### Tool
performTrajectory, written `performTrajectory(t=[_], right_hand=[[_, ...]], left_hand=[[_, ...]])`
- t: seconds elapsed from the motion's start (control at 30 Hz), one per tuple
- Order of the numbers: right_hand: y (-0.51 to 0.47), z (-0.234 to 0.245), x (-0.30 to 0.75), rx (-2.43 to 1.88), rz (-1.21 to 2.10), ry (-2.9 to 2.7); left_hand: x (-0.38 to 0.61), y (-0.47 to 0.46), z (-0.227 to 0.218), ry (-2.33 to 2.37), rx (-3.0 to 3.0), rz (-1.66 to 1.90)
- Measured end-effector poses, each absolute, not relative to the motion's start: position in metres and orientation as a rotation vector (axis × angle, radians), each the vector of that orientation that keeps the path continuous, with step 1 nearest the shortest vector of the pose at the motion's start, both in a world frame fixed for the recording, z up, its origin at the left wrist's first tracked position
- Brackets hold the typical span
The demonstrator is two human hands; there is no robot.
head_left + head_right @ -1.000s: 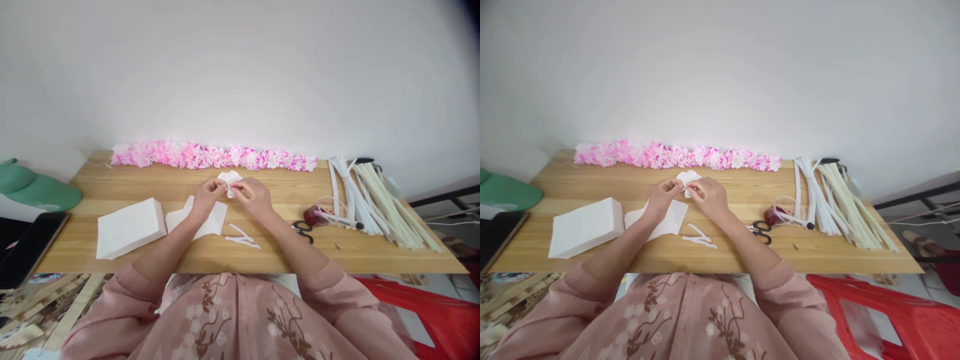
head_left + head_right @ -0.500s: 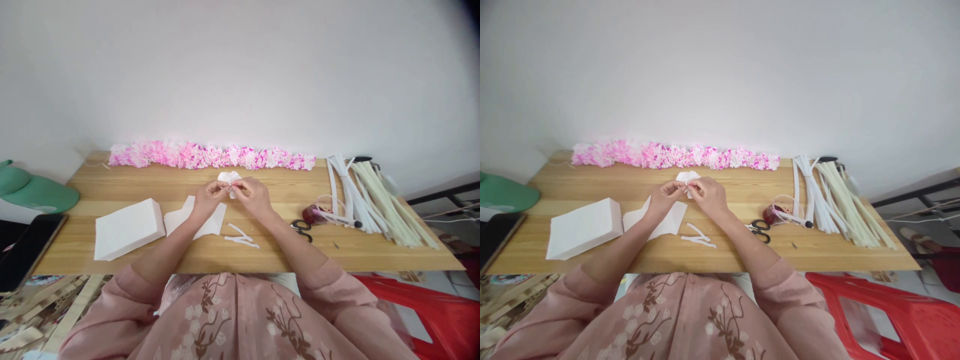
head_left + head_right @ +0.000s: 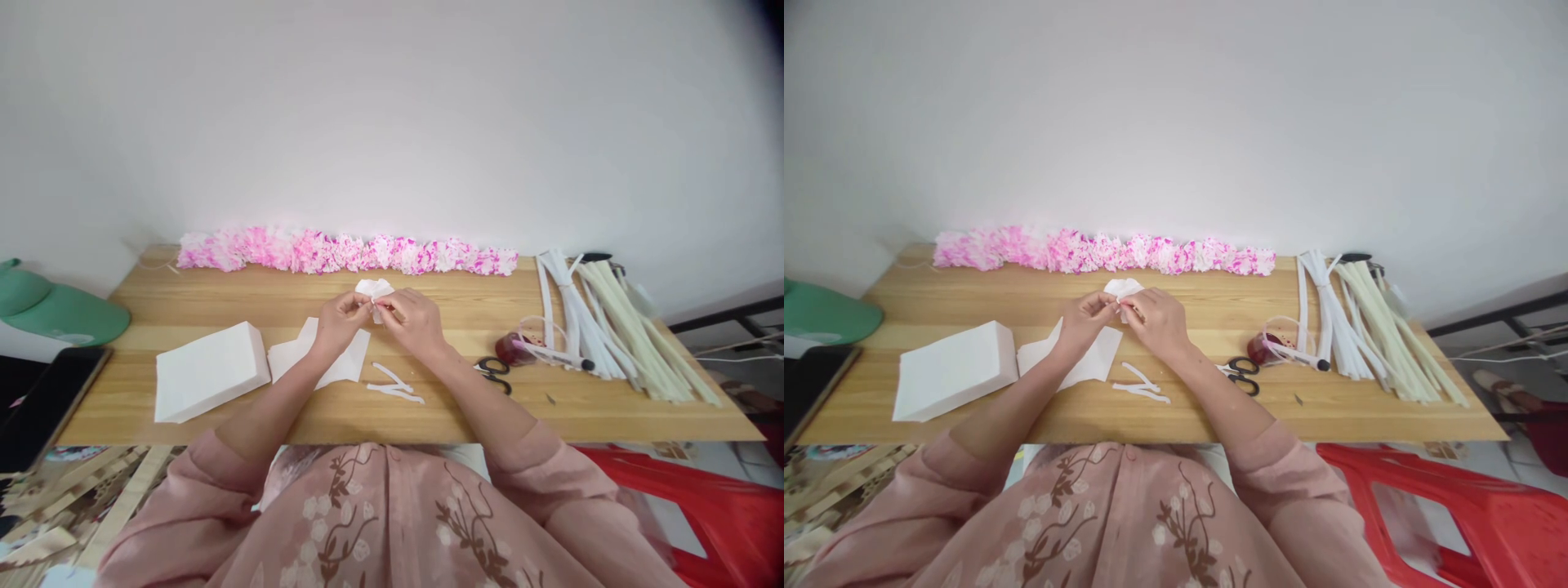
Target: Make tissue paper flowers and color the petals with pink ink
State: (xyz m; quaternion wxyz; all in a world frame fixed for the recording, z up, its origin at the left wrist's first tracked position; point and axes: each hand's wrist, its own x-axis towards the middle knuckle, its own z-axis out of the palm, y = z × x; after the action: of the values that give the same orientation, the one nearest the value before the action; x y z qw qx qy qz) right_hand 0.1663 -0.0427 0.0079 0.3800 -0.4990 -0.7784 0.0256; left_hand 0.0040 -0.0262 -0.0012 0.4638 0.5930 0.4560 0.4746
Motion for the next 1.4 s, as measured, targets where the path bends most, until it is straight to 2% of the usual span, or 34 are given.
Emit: performTrajectory(t=[0.23, 0.6, 0.97, 1.4], right_hand=[[-0.0408, 0.0048, 0.166, -1.309, 0.146, -1.845], [-0.0452, 0.0104, 0.1657, -1.252, -0.216, -2.075], [-0.0422, 0.007, 0.1663, -1.288, -0.038, -1.968], [-0.0433, 0.0103, 0.1678, -1.207, -0.115, -2.037]], left_hand=[[0.0036, -0.0249, -0.0036, 1.066, 1.448, 1.17], [0.0042, -0.0286, 0.0031, 1.211, 1.601, 1.14], [0.0048, -0.0248, -0.0017, 1.109, 1.418, 1.146], [0.0041, -0.0256, -0.0011, 1.105, 1.378, 1.115]])
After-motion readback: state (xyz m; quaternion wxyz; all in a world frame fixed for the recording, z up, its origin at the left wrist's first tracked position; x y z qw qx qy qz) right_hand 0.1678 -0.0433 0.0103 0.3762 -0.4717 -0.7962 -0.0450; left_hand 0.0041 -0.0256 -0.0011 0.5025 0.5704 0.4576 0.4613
